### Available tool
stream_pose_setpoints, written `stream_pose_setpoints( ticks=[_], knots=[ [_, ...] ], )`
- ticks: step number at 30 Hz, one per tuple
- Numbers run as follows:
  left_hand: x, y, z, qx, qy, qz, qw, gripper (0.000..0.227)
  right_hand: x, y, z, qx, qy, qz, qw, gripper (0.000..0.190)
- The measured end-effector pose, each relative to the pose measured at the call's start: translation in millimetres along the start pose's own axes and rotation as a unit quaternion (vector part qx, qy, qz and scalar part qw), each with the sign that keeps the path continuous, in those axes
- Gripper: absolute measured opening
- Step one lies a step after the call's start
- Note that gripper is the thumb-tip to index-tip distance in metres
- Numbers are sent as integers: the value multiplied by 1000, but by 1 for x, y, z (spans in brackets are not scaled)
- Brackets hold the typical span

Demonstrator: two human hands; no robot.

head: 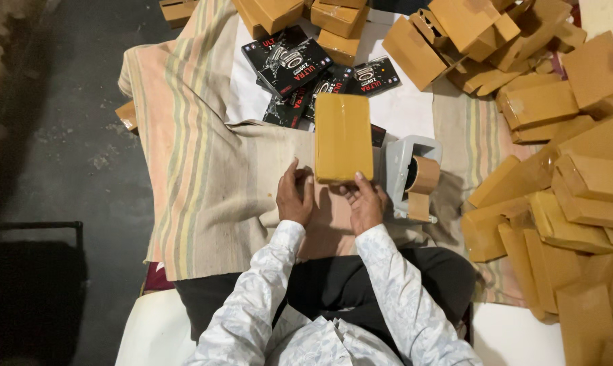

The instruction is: The person places small black packages into small cardboard boxes, closes the flaps, and seals them with packing tape using a handheld dispenser. The sealed boxes are set aside on a pile to the right.

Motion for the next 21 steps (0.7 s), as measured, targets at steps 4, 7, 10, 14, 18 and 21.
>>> stream_pose_setpoints(
  ticks=[4,7,10,14,18,21],
  knots=[
    [4,2,-3,23,-34,20,999,53,16,-40,23,-44,-19,-9,999,18],
    [4,3,-1,18,-43,28,999,52,23,-100,42,-38,-32,-52,997,19],
    [4,4,-5,17,-50,31,998,51,30,-179,80,-97,-42,-43,993,21],
    [4,0,-12,5,-44,27,999,53,53,-304,146,-111,-14,-13,994,31],
    [6,-2,-18,-15,-58,41,997,53,55,-368,169,0,-16,-4,1000,34],
    [6,-3,-22,4,-74,44,996,52,56,-345,143,6,70,30,997,21]
  ],
)
Point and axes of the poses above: each hand's wrist, its own y-axis away from the middle knuckle, its own x-axis out of the palm, z = x × y, the point moved 6 cm from there along -y, towards the middle knuckle, and after that the axes turned 9 degrees about y, right-handed, at the moved point
